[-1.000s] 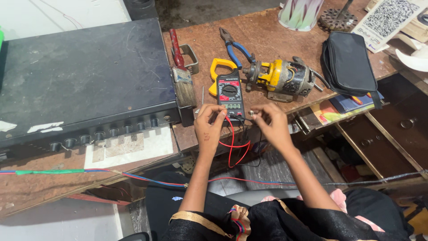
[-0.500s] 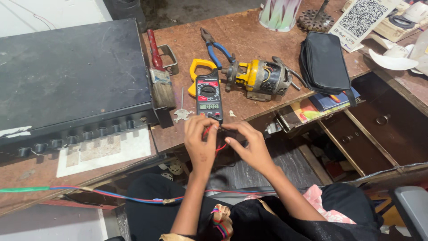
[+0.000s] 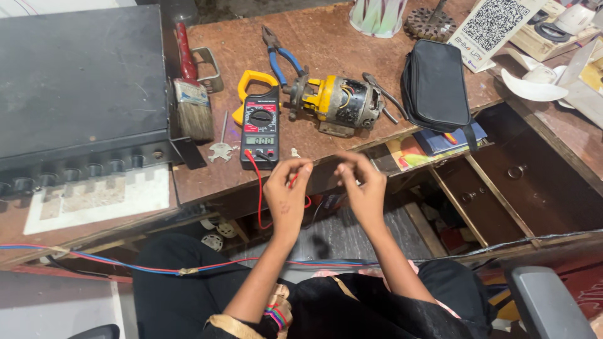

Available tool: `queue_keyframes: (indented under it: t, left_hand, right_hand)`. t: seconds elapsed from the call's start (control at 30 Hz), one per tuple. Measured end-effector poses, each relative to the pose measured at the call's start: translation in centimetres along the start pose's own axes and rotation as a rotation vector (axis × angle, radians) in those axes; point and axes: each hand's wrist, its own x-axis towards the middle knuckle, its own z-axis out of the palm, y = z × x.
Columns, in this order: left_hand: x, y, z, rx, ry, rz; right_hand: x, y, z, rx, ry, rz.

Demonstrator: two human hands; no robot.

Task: The person uses a clamp multimeter to test an electric motor, connecting probes to terminals and observing readings. They then use a brush to clean a blue battery on the bench.

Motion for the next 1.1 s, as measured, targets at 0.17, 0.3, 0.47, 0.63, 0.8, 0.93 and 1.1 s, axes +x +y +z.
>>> queue_keyframes:
  t: [0.17, 0.3, 0.47, 0.63, 0.8, 0.93, 1.1]
  left_hand:
    - [0.9, -0.3, 2.3, -0.04, -0.07, 0.066]
    - [1.9, -0.6, 3.9, -0.111, -0.046, 0.052]
    - [3.5, -0.9, 5.5, -0.063, 0.017, 0.034]
    - [5.4, -1.0, 6.7, -0.019, 0.031, 0.21]
    - [6.9, -1.1, 7.5, 0.019, 0.024, 0.349]
    - [7.6, -1.2, 7.9, 0.076, 0.02, 0.504]
    - [8.0, -1.3, 8.0, 0.05, -0.008, 0.421]
  right_hand:
    - [1.7, 1.5, -1.6, 0.094, 0.135, -0.049]
    - [1.5, 2.8, -2.9, 0.087, 0.195, -0.024]
    - [2.2, 3.9, -3.1, -0.054, 0.217, -0.024]
    - [5.8, 2.9, -3.6, -0.141, 0.269, -0.093]
    - [10.2, 1.4, -2.9, -0.188, 0.3, -0.175]
    - [11.9, 1.0, -2.4, -0.178, 0.244, -0.293]
    - [12.0, 1.0, -2.1, -0.341, 0.207, -0.372]
